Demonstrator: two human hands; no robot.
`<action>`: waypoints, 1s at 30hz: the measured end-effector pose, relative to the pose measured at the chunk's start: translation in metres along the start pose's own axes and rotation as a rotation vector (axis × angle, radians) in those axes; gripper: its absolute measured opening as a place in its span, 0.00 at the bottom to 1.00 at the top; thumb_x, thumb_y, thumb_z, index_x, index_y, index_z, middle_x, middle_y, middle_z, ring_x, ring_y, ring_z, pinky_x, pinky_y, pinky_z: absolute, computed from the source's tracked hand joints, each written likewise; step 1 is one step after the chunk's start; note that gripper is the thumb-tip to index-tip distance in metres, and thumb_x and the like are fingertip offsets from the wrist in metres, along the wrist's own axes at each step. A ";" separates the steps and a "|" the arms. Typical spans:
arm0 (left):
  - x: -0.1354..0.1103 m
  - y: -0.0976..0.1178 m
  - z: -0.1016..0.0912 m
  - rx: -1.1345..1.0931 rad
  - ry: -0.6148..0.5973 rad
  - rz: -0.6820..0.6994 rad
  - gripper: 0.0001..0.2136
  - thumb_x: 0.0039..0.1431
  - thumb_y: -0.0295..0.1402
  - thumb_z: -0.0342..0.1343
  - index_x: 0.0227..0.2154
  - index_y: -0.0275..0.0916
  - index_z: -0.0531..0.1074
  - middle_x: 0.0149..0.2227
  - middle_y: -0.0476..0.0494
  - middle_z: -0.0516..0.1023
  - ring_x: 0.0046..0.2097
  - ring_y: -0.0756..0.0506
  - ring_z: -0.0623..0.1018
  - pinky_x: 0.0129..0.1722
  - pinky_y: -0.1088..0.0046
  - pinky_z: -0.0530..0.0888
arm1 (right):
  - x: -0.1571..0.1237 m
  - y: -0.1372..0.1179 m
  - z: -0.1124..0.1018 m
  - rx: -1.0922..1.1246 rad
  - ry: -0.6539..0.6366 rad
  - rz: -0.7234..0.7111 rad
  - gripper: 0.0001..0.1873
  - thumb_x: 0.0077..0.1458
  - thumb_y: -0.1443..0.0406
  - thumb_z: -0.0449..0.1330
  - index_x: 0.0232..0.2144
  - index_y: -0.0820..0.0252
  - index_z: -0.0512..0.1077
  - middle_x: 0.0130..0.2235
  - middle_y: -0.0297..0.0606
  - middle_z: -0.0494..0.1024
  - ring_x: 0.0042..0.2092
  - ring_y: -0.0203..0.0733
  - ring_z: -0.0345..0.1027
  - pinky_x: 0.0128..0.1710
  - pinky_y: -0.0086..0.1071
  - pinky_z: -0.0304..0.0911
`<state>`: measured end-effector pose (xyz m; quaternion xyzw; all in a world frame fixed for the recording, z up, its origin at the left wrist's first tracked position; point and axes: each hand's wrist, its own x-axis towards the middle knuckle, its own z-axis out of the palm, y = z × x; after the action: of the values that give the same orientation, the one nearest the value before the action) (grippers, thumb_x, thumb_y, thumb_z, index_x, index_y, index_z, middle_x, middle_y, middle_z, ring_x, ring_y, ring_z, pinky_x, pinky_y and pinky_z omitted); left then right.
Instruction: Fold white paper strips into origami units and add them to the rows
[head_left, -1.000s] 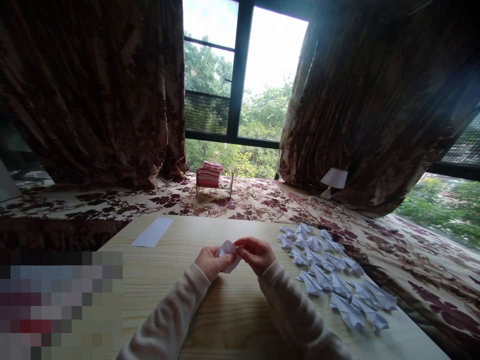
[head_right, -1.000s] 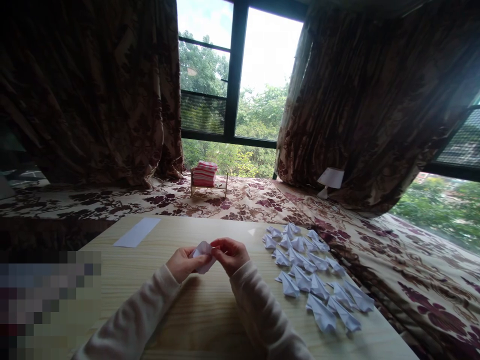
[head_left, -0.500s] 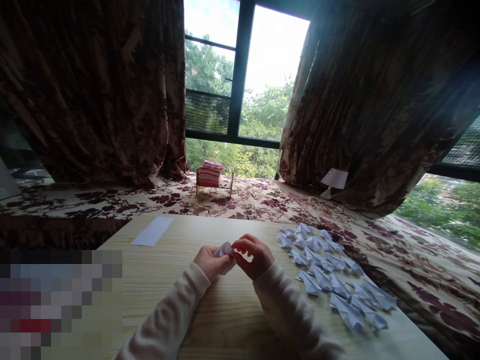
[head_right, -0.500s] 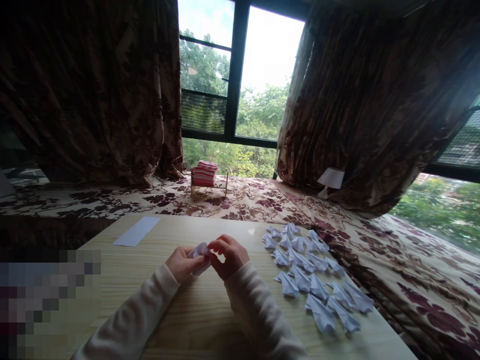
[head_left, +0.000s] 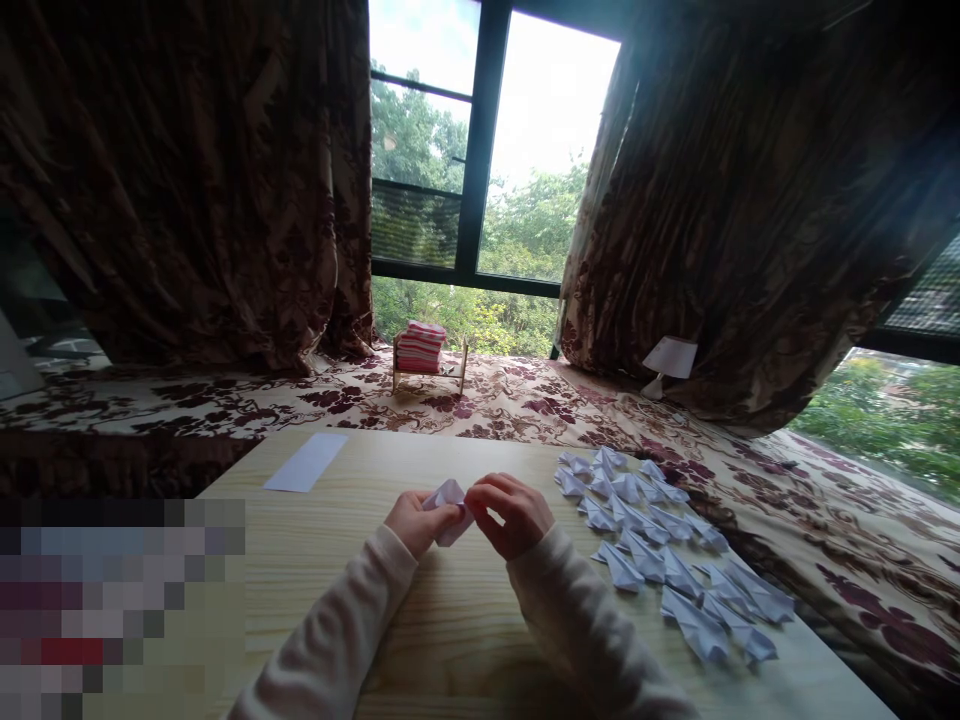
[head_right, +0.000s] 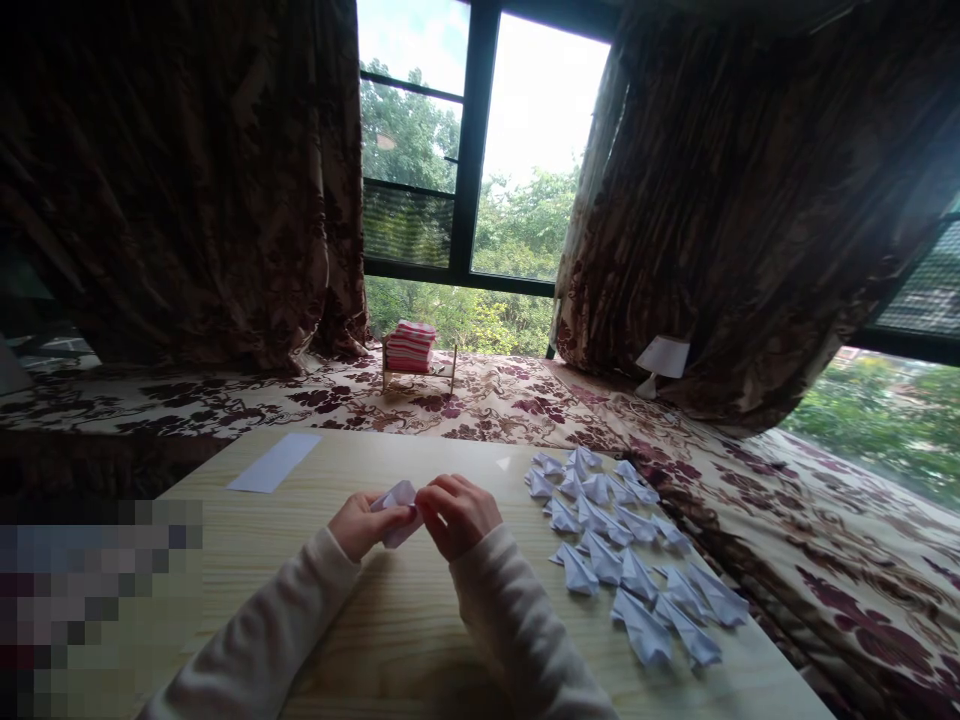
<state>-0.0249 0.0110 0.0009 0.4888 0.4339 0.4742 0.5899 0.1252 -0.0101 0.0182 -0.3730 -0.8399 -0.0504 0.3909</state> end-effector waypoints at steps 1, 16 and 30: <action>0.000 0.000 0.000 -0.002 0.000 0.000 0.07 0.30 0.30 0.60 0.12 0.31 0.71 0.12 0.51 0.66 0.18 0.54 0.63 0.20 0.77 0.59 | 0.000 0.001 0.000 0.006 -0.007 0.002 0.10 0.55 0.66 0.49 0.28 0.58 0.70 0.29 0.37 0.72 0.31 0.36 0.63 0.31 0.27 0.59; 0.000 0.000 0.000 0.050 -0.006 -0.029 0.05 0.29 0.28 0.60 0.10 0.31 0.70 0.11 0.52 0.66 0.18 0.54 0.63 0.19 0.78 0.59 | 0.004 -0.002 -0.001 -0.129 -0.013 -0.081 0.09 0.54 0.68 0.51 0.27 0.59 0.70 0.29 0.37 0.71 0.31 0.37 0.61 0.30 0.28 0.57; -0.002 0.005 0.002 0.026 -0.013 -0.040 0.05 0.29 0.29 0.58 0.10 0.32 0.71 0.12 0.51 0.65 0.18 0.53 0.63 0.20 0.77 0.58 | 0.001 0.004 0.001 -0.048 -0.034 -0.047 0.09 0.55 0.67 0.49 0.29 0.58 0.69 0.29 0.38 0.71 0.32 0.37 0.62 0.32 0.28 0.59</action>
<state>-0.0239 0.0089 0.0066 0.4906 0.4459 0.4533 0.5958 0.1264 -0.0066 0.0170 -0.3634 -0.8535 -0.0733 0.3663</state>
